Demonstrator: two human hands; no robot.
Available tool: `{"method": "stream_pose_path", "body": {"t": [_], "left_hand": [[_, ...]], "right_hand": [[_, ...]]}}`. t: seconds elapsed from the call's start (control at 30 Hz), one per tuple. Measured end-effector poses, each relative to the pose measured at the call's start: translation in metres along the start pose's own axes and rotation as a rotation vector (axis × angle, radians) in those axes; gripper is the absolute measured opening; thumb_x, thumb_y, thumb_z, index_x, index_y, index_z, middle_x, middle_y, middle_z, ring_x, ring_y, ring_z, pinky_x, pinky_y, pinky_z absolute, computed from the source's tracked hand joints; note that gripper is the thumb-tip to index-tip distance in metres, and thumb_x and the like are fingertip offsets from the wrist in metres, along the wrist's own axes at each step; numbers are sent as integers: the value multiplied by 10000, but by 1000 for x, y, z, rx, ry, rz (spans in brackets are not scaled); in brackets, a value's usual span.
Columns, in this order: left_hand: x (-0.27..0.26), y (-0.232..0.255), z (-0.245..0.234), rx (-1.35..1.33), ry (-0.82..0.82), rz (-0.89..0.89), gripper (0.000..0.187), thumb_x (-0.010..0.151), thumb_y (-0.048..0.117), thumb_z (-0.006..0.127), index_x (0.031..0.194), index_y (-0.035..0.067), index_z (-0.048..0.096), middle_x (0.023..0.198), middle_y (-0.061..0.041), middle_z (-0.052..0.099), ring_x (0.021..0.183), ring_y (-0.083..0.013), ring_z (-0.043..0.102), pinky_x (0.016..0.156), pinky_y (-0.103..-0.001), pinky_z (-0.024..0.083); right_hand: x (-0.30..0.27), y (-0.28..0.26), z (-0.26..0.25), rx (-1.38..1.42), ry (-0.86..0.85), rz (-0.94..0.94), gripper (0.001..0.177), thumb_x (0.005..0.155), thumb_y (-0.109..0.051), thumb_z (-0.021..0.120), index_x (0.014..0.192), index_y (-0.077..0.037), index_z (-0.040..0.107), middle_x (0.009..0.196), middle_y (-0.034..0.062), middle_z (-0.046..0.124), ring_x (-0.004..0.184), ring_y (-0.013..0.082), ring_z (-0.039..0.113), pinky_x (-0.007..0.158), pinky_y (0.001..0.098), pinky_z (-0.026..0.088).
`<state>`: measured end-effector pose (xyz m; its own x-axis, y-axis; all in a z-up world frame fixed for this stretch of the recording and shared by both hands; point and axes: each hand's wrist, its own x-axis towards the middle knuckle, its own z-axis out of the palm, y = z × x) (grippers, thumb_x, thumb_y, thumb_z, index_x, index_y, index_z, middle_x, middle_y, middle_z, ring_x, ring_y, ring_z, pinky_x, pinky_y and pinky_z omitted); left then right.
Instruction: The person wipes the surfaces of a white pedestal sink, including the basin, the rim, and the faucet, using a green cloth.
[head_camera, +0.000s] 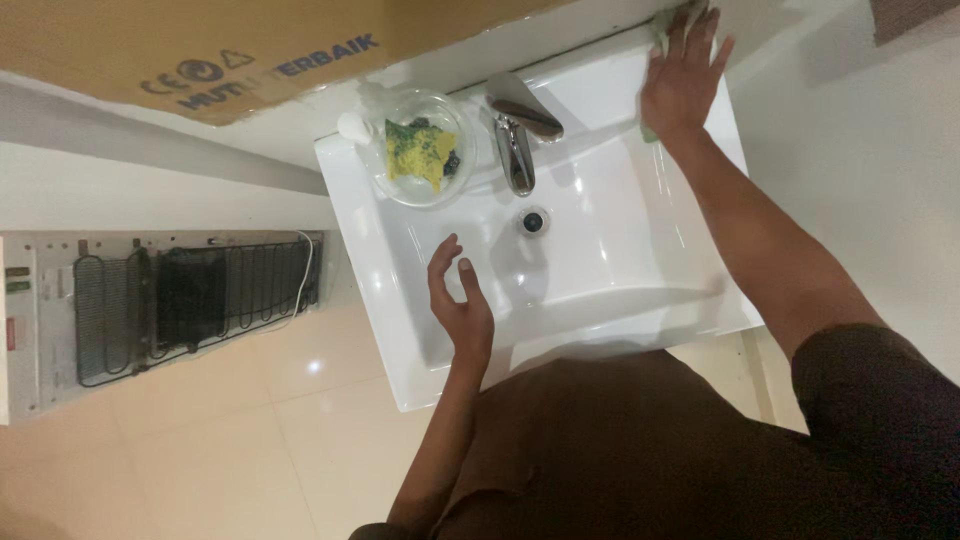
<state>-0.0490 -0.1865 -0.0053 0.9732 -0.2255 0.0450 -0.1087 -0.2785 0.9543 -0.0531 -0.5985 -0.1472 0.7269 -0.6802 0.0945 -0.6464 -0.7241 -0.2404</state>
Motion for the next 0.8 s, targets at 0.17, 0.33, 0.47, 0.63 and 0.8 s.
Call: {"method": "stream_pose_path", "body": {"t": [0.17,0.33,0.47,0.63,0.8], "left_hand": [[9,-4,-5,-6,11,58,298,1069,70,536,1353,10,604,1359,-125,647,1217,-245,626,1078,-379,487],[5,-10,-20,-30,61,50,295,1075,73,534,1356,6,593,1382,-124,637,1214,-239,631,1066,-373,495],[-3,-12,-31,-31,87,42,310,1073,71,528,1371,4,583,1391,-123,629,1217,-239,628,1063,-373,496],[-17,-8,-41,-42,86,67,308,1078,74,528,1375,3,576,1393,-127,625,1217,-244,625,1060,-377,497],[-28,-6,-52,6,100,102,308,1070,83,530,1364,7,576,1405,-132,620,1215,-246,631,1054,-380,503]], "right_hand": [[-3,-40,5,68,11,45,608,1168,-274,388,1585,160,303,1663,383,169,1570,469,76,1255,630,31],[-16,-88,5,50,-12,49,625,1138,-256,422,1572,161,254,1656,372,162,1552,481,90,1248,616,62],[-35,-120,16,110,34,-127,647,1117,-245,477,1604,133,282,1644,374,198,1560,484,128,1250,629,95],[-47,-145,29,70,-12,-307,573,1049,-233,539,1594,-115,408,1663,245,280,1546,477,140,1225,662,101],[-39,-131,38,145,54,-416,628,1053,-210,550,1661,-141,406,1679,306,285,1591,417,159,1274,630,89]]}}
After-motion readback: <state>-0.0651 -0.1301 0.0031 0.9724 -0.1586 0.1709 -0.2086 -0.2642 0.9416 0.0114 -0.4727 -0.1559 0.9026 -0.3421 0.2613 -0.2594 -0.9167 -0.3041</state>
